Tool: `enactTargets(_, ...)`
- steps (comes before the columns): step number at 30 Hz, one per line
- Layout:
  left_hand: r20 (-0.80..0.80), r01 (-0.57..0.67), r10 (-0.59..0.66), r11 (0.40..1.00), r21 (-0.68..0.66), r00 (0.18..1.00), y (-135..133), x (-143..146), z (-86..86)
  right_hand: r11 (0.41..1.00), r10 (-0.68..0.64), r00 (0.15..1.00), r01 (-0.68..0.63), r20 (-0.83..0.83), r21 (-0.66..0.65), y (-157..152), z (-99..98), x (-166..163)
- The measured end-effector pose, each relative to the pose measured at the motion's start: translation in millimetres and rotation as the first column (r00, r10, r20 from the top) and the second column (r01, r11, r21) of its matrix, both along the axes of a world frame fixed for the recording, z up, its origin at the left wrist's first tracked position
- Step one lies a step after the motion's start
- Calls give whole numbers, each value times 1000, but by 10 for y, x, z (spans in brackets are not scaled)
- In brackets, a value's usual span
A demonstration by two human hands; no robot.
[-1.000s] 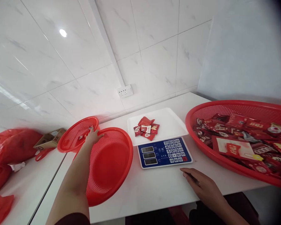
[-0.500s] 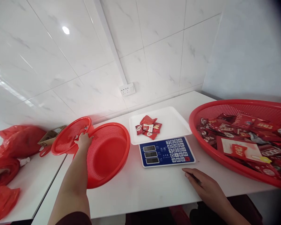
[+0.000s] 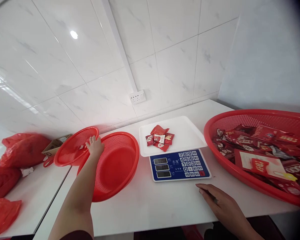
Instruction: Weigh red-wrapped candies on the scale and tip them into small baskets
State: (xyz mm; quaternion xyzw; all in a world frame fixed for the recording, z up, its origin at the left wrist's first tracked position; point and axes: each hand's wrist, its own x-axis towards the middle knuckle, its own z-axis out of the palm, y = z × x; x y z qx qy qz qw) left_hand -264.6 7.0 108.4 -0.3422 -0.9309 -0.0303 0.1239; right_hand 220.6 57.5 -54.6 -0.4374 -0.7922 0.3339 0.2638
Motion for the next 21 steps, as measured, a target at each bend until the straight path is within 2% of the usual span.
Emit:
enactTargets(3, 87, 272, -270, 962, -12, 959, 234, 385, 52, 1000, -14, 1000, 14, -12, 22, 0, 22, -16)
enactTargets(7, 269, 601, -571, 798, -39, 776, 571, 1005, 57, 1000, -7, 1000, 8, -23, 19, -2, 54, -27)
enactTargets(10, 360, 734, -670, 675, -67, 649, 777, 1349, 21, 1000, 0, 1000, 0, -19, 2, 0, 33, -16)
enactTargets(12, 387, 768, -689, 635, -85, 613, 879, 1480, -8, 1000, 5, 1000, -5, -11, -9, 2, 5, -2)
enactTargets(16, 375, 770, -692, 630, -103, 616, 953, 1588, -24, 1000, 6, 1000, -6, -8, -11, 0, -12, 15)
enactTargets(21, 241, 708, -674, 701, -87, 698, 722, 1532, 157, 1000, 18, 1000, -18, -5, -2, -10, 33, 13)
